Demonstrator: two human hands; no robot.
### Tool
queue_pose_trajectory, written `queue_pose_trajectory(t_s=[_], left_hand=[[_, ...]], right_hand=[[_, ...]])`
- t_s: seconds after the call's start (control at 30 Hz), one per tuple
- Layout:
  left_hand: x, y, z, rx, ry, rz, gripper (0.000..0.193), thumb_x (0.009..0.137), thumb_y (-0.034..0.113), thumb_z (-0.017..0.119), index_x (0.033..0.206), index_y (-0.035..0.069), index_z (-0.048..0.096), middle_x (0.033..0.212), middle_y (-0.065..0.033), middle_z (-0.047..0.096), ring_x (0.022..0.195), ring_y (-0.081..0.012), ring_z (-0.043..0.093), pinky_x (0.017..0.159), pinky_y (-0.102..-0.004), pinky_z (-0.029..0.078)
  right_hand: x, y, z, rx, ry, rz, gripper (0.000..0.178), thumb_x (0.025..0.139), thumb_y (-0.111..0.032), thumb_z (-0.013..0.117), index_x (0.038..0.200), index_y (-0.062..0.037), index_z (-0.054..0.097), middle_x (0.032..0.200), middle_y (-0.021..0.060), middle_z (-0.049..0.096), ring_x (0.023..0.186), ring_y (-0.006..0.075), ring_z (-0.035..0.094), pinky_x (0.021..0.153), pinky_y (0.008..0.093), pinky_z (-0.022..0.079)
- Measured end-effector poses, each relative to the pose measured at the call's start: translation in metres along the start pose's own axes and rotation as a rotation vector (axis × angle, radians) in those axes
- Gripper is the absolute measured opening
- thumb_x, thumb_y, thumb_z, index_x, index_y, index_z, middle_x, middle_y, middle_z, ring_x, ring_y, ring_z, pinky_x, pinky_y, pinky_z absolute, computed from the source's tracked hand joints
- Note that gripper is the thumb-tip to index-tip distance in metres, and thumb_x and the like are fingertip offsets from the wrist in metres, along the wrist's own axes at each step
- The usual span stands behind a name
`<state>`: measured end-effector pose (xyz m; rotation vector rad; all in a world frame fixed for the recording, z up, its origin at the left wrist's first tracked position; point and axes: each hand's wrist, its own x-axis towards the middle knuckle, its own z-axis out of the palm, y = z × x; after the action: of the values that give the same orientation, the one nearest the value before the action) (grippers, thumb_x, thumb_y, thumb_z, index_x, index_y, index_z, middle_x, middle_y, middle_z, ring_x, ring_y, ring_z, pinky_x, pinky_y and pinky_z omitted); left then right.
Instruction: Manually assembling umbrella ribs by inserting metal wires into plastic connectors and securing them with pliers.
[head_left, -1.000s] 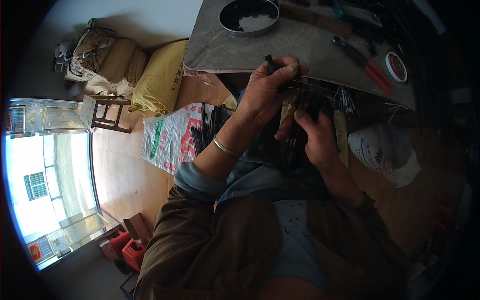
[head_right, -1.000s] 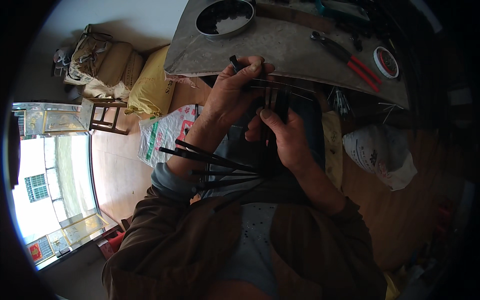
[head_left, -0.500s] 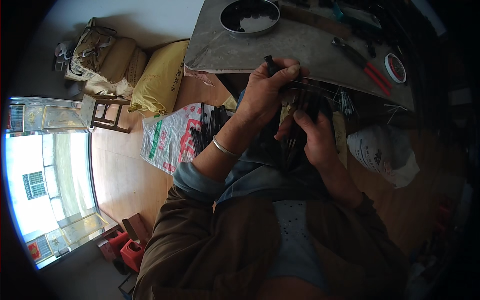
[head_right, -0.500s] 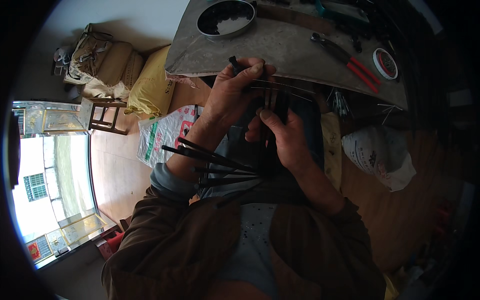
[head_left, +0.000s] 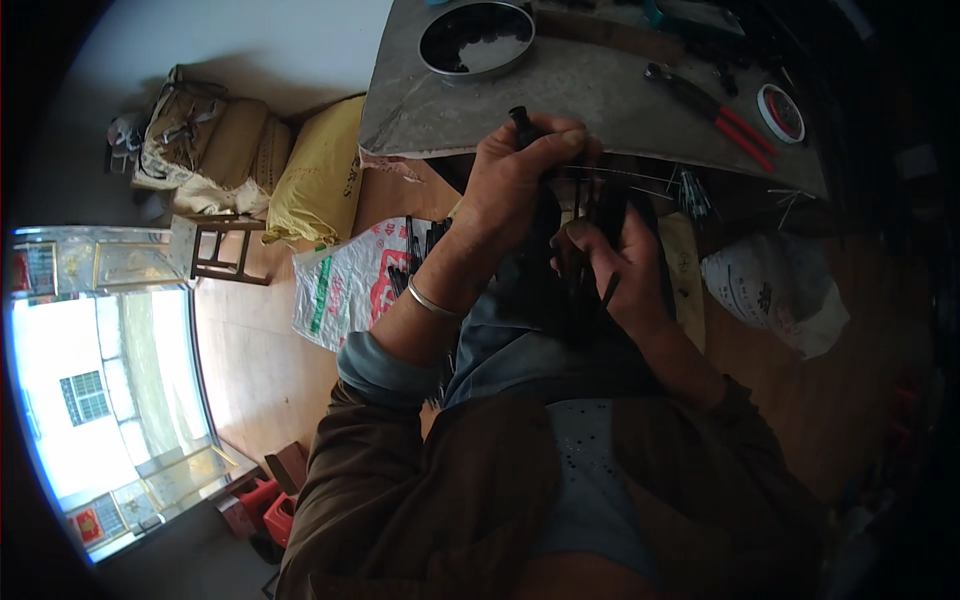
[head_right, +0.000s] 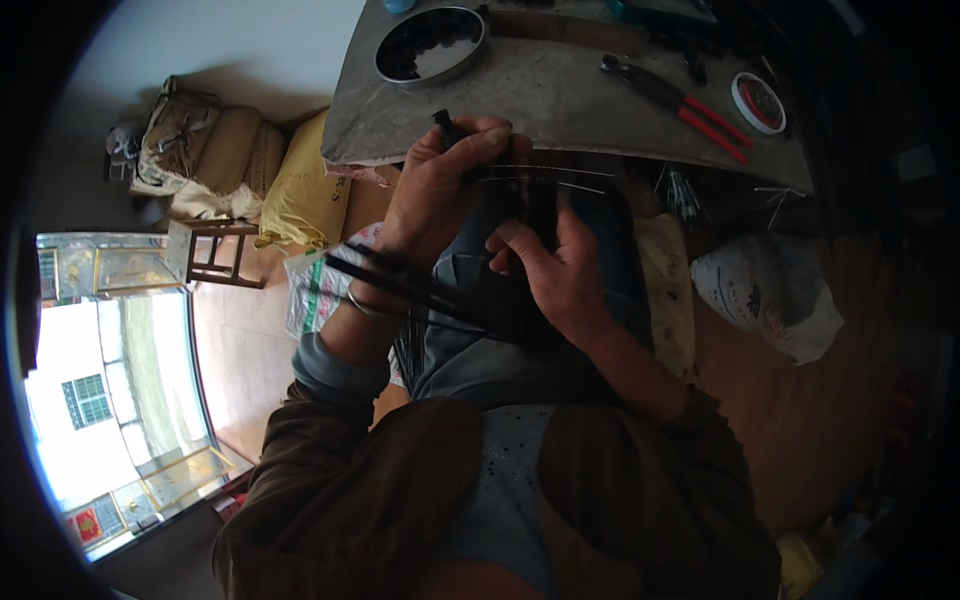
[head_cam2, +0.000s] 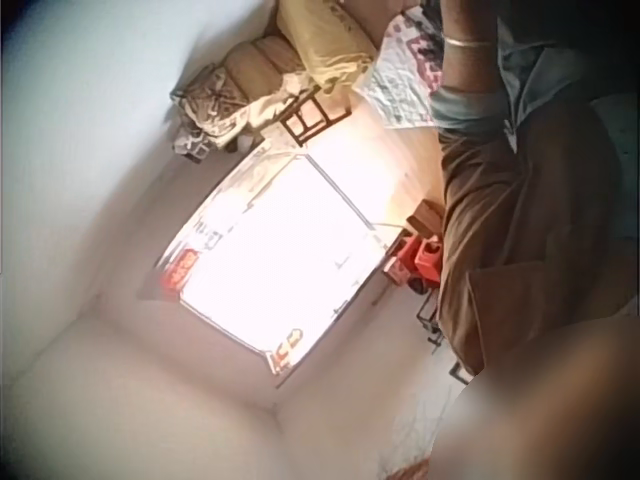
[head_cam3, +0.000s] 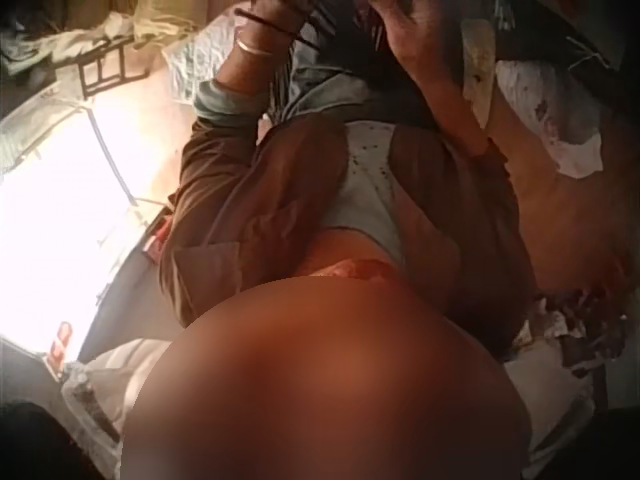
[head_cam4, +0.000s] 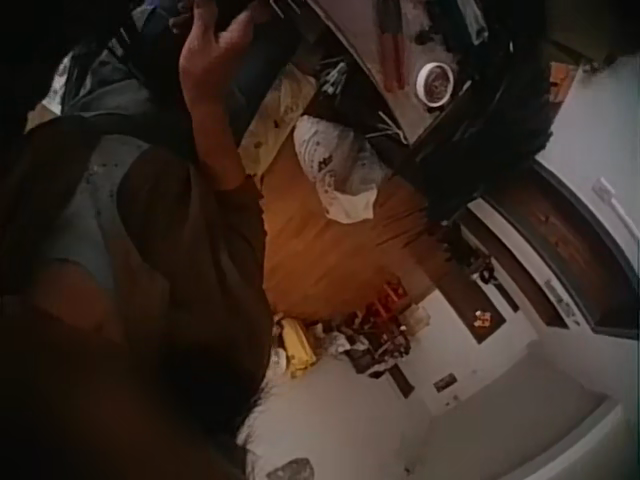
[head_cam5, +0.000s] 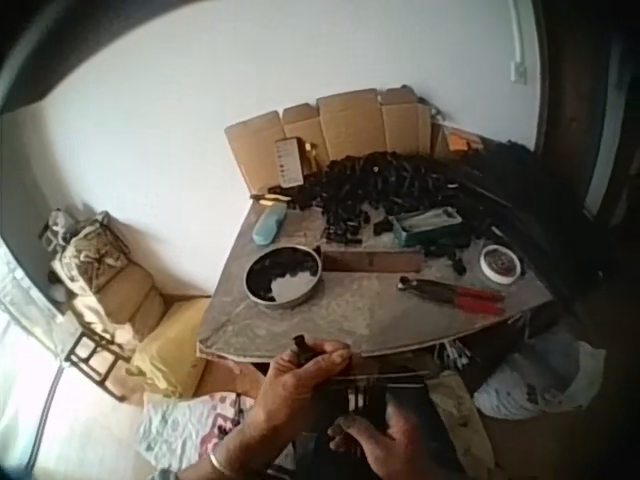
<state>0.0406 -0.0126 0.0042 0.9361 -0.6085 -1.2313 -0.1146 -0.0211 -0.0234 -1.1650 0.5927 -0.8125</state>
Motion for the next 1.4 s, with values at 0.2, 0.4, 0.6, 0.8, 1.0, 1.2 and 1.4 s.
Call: queue_pose_trajectory(t_s=[0.2,0.4,0.6,0.8,1.0,1.2,1.4], left_hand=[[-0.007,-0.002,0.004,0.135,0.126,0.002,0.034,0.098,0.027,0.050,0.116,0.000,0.059,0.096,-0.0114,0.066,0.081,-0.0145,0.061,0.072,-0.0257,0.048],[-0.030,-0.006,-0.005,0.369,0.046,-0.023,0.033,0.090,0.021,0.065,0.112,-0.003,0.061,0.084,-0.0047,0.067,0.065,-0.0075,0.057,0.061,-0.0213,0.047],[-0.025,-0.009,-0.004,0.350,0.059,-0.027,0.024,0.083,0.008,0.069,0.105,-0.001,0.063,0.080,-0.0043,0.066,0.065,-0.0085,0.060,0.059,-0.0206,0.047],[-0.029,-0.017,0.005,0.253,0.137,0.003,0.023,0.083,0.006,0.067,0.105,0.000,0.064,0.076,-0.0021,0.063,0.062,-0.0079,0.056,0.056,-0.0218,0.044],[-0.030,-0.019,0.011,0.166,0.153,-0.014,0.023,0.084,0.010,0.066,0.105,0.001,0.063,0.074,0.0006,0.060,0.061,-0.0065,0.052,0.055,-0.0201,0.041],[-0.033,-0.022,0.005,0.069,0.098,-0.033,0.022,0.085,0.012,0.064,0.106,0.003,0.062,0.074,0.0018,0.058,0.061,-0.0061,0.050,0.055,-0.0198,0.039],[-0.035,-0.025,0.002,0.002,0.039,-0.034,0.024,0.087,0.013,0.064,0.109,0.004,0.061,0.075,0.0010,0.058,0.063,-0.0060,0.050,0.057,-0.0199,0.040]], right_hand=[[-0.001,0.000,-0.007,0.034,-0.015,0.060,0.017,0.093,-0.011,0.059,0.105,-0.0011,0.056,0.080,0.0060,0.064,0.064,0.0106,0.060,0.058,0.0238,0.049],[0.001,0.006,-0.009,0.077,-0.037,0.052,0.015,0.092,-0.010,0.058,0.104,-0.0016,0.057,0.080,0.0061,0.064,0.063,0.0109,0.061,0.055,0.0236,0.048],[0.001,0.001,-0.012,-0.004,-0.043,0.042,0.014,0.092,-0.014,0.061,0.100,-0.0026,0.059,0.075,0.0021,0.062,0.063,0.0086,0.059,0.057,0.0233,0.047],[0.013,-0.011,-0.024,-0.331,-0.094,-0.084,0.011,0.090,-0.012,0.063,0.094,-0.0019,0.064,0.077,0.0005,0.065,0.069,0.0061,0.058,0.061,0.0221,0.045],[0.020,-0.001,-0.032,-0.140,-0.165,0.049,0.017,0.088,-0.014,0.066,0.097,-0.0009,0.065,0.081,0.0024,0.068,0.076,0.0073,0.061,0.066,0.0238,0.048],[0.022,-0.013,-0.034,0.001,-0.215,0.228,0.020,0.088,-0.017,0.065,0.100,-0.0008,0.065,0.088,0.0036,0.068,0.084,0.0088,0.061,0.078,0.0246,0.047],[0.022,-0.016,-0.037,0.028,-0.263,0.365,0.024,0.087,-0.017,0.066,0.104,-0.0002,0.065,0.092,0.0047,0.067,0.089,0.0115,0.061,0.083,0.0273,0.046]])
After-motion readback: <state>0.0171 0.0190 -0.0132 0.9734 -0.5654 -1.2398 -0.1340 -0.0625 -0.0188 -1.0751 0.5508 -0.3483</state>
